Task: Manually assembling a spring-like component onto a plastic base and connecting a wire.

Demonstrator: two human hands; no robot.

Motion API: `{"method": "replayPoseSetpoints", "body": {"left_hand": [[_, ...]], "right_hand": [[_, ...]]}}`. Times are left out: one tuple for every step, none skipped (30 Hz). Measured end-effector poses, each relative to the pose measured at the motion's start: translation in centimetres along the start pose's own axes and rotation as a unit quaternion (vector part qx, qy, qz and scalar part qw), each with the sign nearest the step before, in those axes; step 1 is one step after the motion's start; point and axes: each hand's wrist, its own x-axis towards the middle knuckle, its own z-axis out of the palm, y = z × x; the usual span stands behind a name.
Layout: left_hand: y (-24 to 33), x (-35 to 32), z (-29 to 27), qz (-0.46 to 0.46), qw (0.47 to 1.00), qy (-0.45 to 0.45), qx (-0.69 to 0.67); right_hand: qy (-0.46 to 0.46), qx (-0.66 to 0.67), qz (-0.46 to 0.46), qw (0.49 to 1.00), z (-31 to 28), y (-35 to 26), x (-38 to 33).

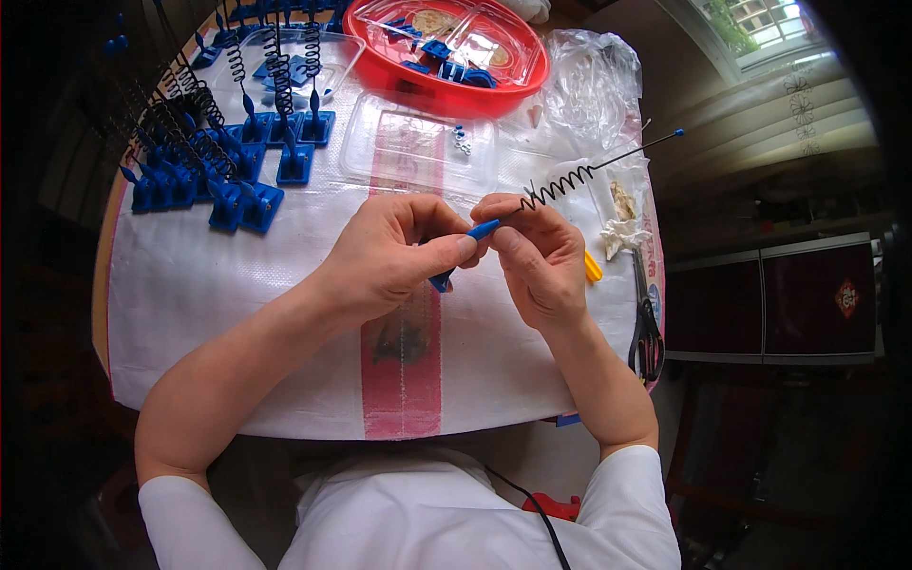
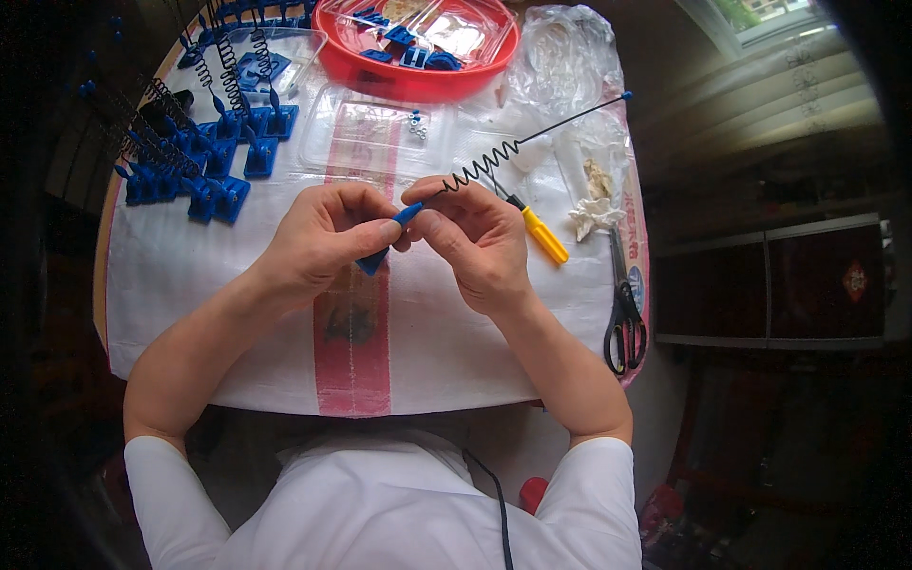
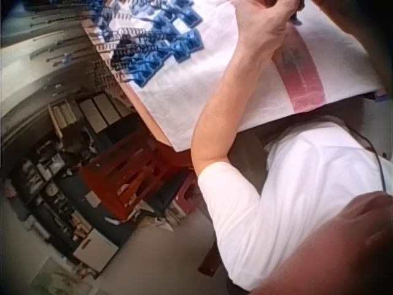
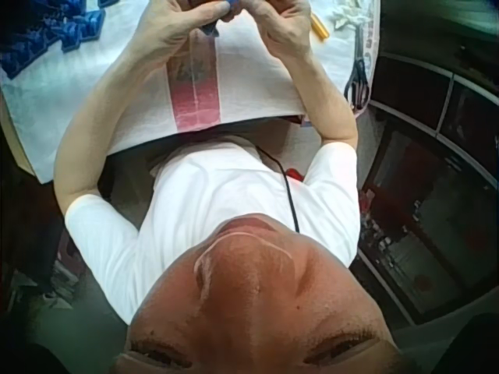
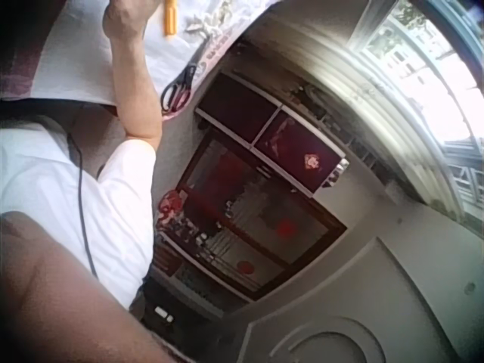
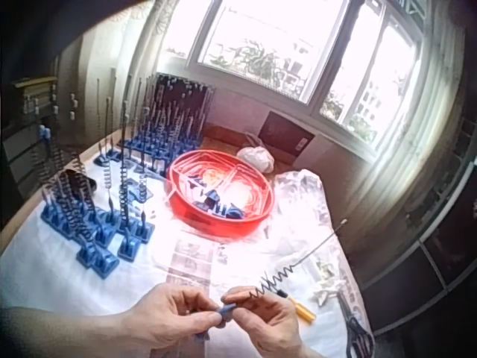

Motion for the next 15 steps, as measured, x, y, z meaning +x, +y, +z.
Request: {"method": "replayPoseSetpoints", "body": {"left_hand": [[-0.1,0.0,0.1,0.013,1.0,0.008,0.018],[-0.3,0.0,0.2,0.026,0.998,0.02,0.044],[-0.5,-0.1,0.2,0.04,0.996,0.032,0.071],[-0.6,-0.1,0.3,0.053,0.993,0.044,0.097],[-0.8,-0.1,0.4,0.078,0.99,0.052,0.106],[-0.9,-0.1,0.5,0.102,0.986,0.062,0.116],[-1.0,-0.1,0.5,0.126,0.982,0.071,0.125],[-1.1,-0.1,0.5,0.141,0.978,0.076,0.138],[-1.2,-0.1,0.5,0.155,0.973,0.079,0.149],[-1.3,0.0,0.5,0.17,0.969,0.082,0.161],[-1.3,0.0,0.6,0.177,0.966,0.083,0.172],[-1.3,0.0,0.6,0.184,0.962,0.085,0.183],[-1.3,0.0,0.6,0.19,0.958,0.087,0.195],[-1.4,0.0,0.6,0.203,0.953,0.09,0.208],[-1.4,0.0,0.6,0.216,0.947,0.095,0.219]], "right_hand": [[0.002,-0.002,0.0,1.0,0.0,0.1,0.0],[0.011,-0.011,-0.004,1.0,0.1,0.1,0.0],[0.02,-0.02,-0.009,1.0,0.2,0.0,0.0],[0.029,-0.029,-0.013,0.999,0.3,0.0,0.0],[0.027,-0.025,-0.013,0.999,0.3,0.0,0.0],[0.024,-0.021,-0.013,0.999,0.3,0.1,0.1],[0.021,-0.016,-0.013,1.0,0.2,0.2,0.1],[0.023,-0.019,-0.013,0.999,0.2,0.3,0.1],[0.026,-0.022,-0.013,0.999,0.1,0.4,0.1],[0.028,-0.026,-0.014,0.999,0.0,0.4,0.0],[0.026,-0.027,-0.018,0.999,-0.1,0.4,0.0],[0.023,-0.026,-0.022,0.999,-0.1,0.4,0.1],[0.02,-0.026,-0.026,0.999,-0.2,0.5,0.1],[0.022,-0.029,-0.028,0.999,-0.3,0.6,0.0],[0.024,-0.033,-0.03,0.999,-0.2,0.7,0.1]]}}
